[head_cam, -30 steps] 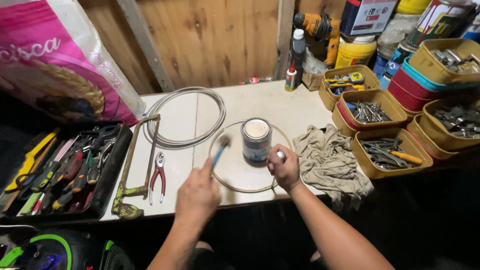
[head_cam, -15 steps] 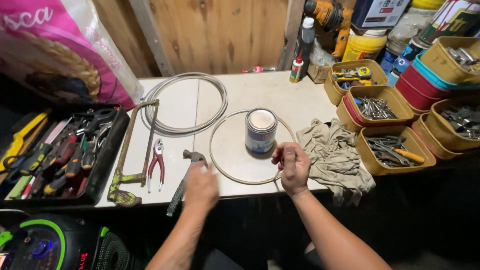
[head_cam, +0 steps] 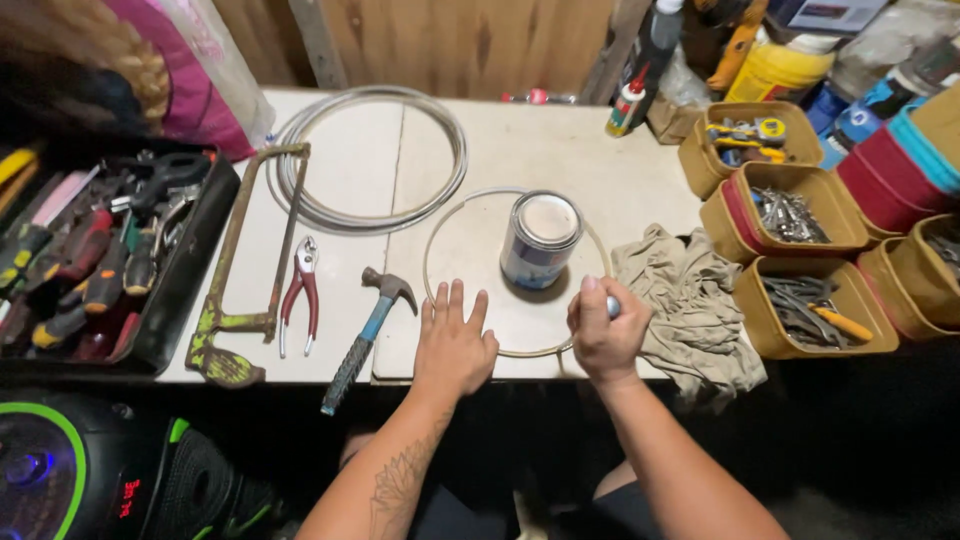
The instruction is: Shaping a metal wire into a circle around a can using a hammer and a screwdriver as a punch
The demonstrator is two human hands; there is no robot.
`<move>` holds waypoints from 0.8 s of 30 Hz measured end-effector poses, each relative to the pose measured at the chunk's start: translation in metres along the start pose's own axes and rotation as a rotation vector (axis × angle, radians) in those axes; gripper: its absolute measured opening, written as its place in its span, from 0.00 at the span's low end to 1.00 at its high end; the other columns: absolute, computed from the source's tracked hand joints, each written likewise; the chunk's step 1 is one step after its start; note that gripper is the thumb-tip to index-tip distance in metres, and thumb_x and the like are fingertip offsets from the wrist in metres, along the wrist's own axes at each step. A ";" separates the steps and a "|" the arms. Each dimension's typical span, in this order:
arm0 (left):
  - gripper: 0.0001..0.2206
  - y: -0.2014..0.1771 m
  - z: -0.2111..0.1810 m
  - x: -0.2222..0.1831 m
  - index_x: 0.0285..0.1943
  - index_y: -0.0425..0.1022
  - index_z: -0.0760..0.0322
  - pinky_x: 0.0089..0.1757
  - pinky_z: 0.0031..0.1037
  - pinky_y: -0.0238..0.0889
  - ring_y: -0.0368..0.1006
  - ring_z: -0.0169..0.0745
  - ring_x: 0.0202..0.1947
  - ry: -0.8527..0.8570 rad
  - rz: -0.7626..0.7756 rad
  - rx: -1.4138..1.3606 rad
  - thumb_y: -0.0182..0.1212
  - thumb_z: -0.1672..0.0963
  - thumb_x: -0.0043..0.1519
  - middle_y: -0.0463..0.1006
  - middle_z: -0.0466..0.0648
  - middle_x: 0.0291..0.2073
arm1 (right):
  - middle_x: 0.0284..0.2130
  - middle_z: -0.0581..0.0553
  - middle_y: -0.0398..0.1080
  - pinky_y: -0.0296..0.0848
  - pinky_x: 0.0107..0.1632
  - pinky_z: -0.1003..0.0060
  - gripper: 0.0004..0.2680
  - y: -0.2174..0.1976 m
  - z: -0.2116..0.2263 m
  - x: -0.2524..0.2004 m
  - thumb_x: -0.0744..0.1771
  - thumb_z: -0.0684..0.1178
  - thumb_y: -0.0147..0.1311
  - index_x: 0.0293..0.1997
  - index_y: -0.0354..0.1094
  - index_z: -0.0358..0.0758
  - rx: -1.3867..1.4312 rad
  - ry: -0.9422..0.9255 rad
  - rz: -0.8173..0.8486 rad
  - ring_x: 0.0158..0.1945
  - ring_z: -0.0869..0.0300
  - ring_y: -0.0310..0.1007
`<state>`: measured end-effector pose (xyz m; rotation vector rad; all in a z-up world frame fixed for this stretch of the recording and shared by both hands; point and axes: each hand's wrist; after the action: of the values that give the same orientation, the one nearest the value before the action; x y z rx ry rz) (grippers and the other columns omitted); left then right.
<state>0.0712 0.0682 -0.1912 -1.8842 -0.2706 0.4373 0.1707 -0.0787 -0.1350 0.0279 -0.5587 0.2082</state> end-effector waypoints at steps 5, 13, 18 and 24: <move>0.32 0.001 0.001 0.000 0.79 0.52 0.55 0.70 0.54 0.30 0.35 0.63 0.78 -0.001 0.023 0.000 0.37 0.48 0.63 0.46 0.63 0.77 | 0.04 0.47 0.55 0.58 0.16 0.73 0.19 -0.010 -0.011 0.010 0.69 0.43 0.49 0.12 0.59 0.41 0.160 0.001 0.256 0.08 0.62 0.55; 0.32 0.005 0.004 0.002 0.79 0.53 0.56 0.70 0.55 0.30 0.35 0.64 0.78 0.030 -0.004 0.033 0.37 0.49 0.62 0.46 0.63 0.77 | 0.05 0.52 0.56 0.55 0.17 0.73 0.10 -0.013 -0.019 0.023 0.63 0.43 0.58 0.16 0.70 0.39 0.216 -0.024 0.718 0.13 0.67 0.50; 0.32 0.004 0.003 0.001 0.79 0.54 0.55 0.69 0.55 0.31 0.36 0.65 0.78 0.020 -0.009 0.014 0.37 0.48 0.62 0.47 0.63 0.77 | 0.07 0.47 0.62 0.64 0.17 0.71 0.09 -0.017 -0.042 0.008 0.64 0.44 0.59 0.20 0.69 0.37 0.219 0.043 0.484 0.11 0.65 0.61; 0.32 0.008 0.002 0.001 0.78 0.56 0.57 0.69 0.56 0.33 0.39 0.66 0.77 0.030 -0.059 0.017 0.38 0.47 0.62 0.50 0.64 0.76 | 0.09 0.46 0.53 0.65 0.18 0.67 0.14 -0.044 -0.037 0.011 0.71 0.49 0.45 0.25 0.58 0.40 0.541 0.060 0.109 0.11 0.60 0.58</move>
<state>0.0706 0.0678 -0.1993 -1.8596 -0.3007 0.3697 0.2082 -0.1169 -0.1588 0.5156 -0.4316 0.4605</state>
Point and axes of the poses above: each hand's wrist, its own x-axis towards the middle knuckle, its own y-axis out of the palm, z = x × y
